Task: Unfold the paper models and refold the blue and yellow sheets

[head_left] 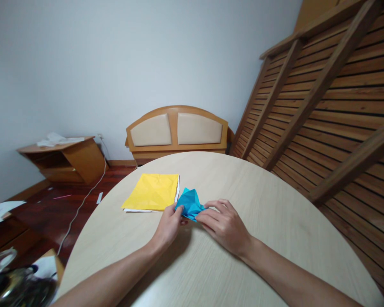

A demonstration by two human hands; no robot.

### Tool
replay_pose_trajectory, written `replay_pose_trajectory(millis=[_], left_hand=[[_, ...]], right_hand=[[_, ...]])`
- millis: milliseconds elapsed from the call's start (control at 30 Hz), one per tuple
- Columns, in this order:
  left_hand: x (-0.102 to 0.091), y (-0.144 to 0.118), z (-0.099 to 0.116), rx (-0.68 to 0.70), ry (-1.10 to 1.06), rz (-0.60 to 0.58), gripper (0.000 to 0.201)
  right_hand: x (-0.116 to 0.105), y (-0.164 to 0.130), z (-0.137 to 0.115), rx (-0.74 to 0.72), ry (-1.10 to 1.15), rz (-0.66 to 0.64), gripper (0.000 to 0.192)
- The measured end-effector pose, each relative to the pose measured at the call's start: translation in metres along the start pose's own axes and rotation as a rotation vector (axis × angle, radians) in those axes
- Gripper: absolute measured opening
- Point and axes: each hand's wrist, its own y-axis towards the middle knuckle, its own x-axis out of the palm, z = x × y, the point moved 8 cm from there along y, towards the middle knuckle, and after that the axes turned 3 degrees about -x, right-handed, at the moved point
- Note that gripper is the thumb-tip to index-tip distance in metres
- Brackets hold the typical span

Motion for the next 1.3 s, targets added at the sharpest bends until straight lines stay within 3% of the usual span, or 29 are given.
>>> replay_pose_trajectory(millis=[167,400,567,667,800,1033,1200,1300], left_hand=[[0.005,-0.005,0.003,0.089,0.090,-0.041,0.037],[0.010,-0.004,0.002,0.125,0.222,-0.108,0.028],[0.011,-0.005,0.001,0.097,0.194,-0.135,0.036],[0.014,-0.006,-0.004,0.004,0.111,-0.173,0.041],[0.014,-0.005,-0.008,-0.142,-0.043,-0.214,0.037],[0.010,-0.005,-0.003,-0.146,0.038,-0.292,0.037],[-0.006,0.002,0.007,0.004,0.106,-0.119,0.042],[-0.007,0.002,0.016,0.076,0.146,-0.076,0.042]], right_hand=[[0.007,-0.003,0.009,0.121,-0.003,-0.044,0.005],[0.017,-0.002,0.002,-0.006,-0.190,-0.152,0.016],[0.012,-0.002,0.003,0.006,-0.161,-0.034,0.026],[0.005,-0.005,0.007,0.035,-0.106,0.039,0.023],[-0.001,-0.008,0.003,-0.099,-0.044,0.085,0.013],[-0.006,-0.011,-0.012,-0.321,0.017,0.067,0.024],[-0.014,-0.014,-0.024,-0.463,-0.046,0.077,0.018],[-0.019,-0.014,-0.028,-0.546,-0.070,0.073,0.014]])
